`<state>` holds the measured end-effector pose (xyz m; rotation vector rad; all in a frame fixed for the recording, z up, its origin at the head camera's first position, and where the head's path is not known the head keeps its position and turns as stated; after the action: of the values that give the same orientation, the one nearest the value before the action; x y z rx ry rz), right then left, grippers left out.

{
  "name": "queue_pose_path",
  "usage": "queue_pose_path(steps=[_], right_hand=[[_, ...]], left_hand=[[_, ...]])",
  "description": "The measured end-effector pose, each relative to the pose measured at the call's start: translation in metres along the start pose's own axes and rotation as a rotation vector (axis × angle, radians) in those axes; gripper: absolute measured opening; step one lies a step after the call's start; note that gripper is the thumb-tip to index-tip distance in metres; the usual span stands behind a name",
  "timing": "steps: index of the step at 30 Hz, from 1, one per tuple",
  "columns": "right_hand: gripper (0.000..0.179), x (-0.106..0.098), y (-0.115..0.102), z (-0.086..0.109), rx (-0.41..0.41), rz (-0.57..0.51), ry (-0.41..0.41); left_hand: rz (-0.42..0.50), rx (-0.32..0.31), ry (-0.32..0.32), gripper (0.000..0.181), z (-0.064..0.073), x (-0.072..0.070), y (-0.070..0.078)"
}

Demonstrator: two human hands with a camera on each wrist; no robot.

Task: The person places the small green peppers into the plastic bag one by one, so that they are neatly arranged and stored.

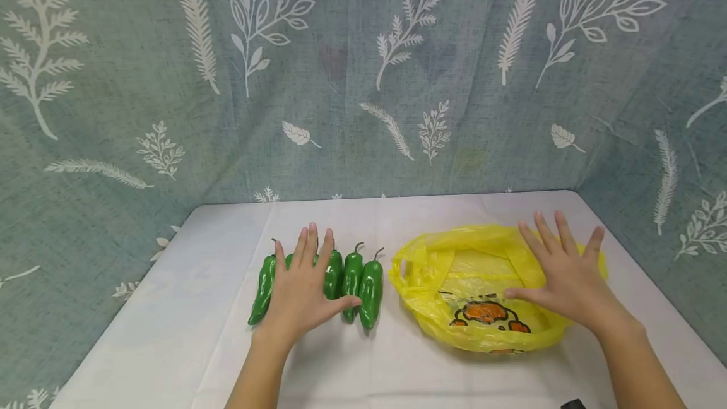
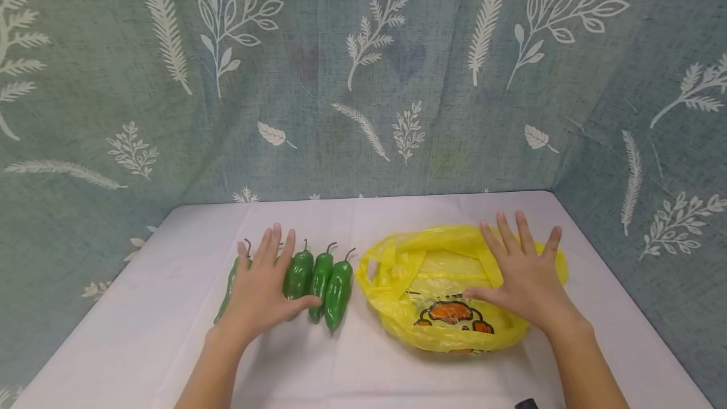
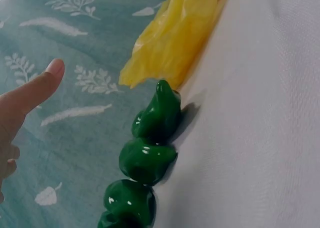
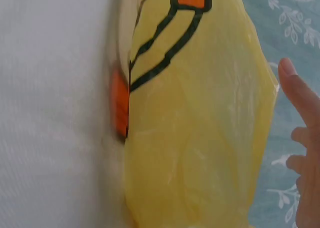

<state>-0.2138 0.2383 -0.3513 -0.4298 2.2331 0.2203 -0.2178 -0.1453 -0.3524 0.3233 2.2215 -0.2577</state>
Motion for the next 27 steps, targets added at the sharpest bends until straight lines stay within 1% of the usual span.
queue_pose_path(steps=[3, 7, 12, 15, 20, 24, 27], right_hand=[[0.114, -0.001, 0.005, 0.001, -0.008, -0.023, 0.022], [0.112, -0.004, 0.012, 0.001, 0.002, -0.05, 0.038], [0.112, -0.004, 0.02, 0.003, 0.043, -0.068, 0.01], [0.111, -0.005, 0.024, 0.004, 0.069, -0.088, -0.005], [0.11, -0.006, 0.032, 0.004, 0.104, -0.16, -0.013], [0.108, -0.007, 0.04, 0.007, 0.129, -0.225, -0.018], [0.106, -0.005, 0.047, 0.01, 0.15, -0.259, -0.027]], left_hand=[[0.007, -0.016, -0.009, 0.121, 0.0, 0.001, -0.003], [0.025, -0.037, -0.019, 0.121, -0.001, 0.002, -0.008], [0.056, -0.068, -0.031, 0.122, 0.0, 0.005, -0.016], [0.055, -0.082, -0.04, 0.122, 0.001, 0.009, -0.022], [0.056, -0.11, -0.047, 0.122, 0.002, 0.012, -0.031], [0.069, -0.127, -0.03, 0.122, 0.002, 0.011, -0.037], [0.078, -0.144, -0.03, 0.122, 0.004, 0.012, -0.041]])
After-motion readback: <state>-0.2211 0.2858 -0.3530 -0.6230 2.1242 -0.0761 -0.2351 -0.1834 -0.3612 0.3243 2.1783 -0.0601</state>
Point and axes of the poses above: each hand's wrist, its own z-axis away from the middle knuckle, its own x-axis out of the palm, y = z × x, the point moved 6 cm from there along -z, towards the middle knuckle, and after that the axes turned 15 degrees about y, right-handed, at the moved point
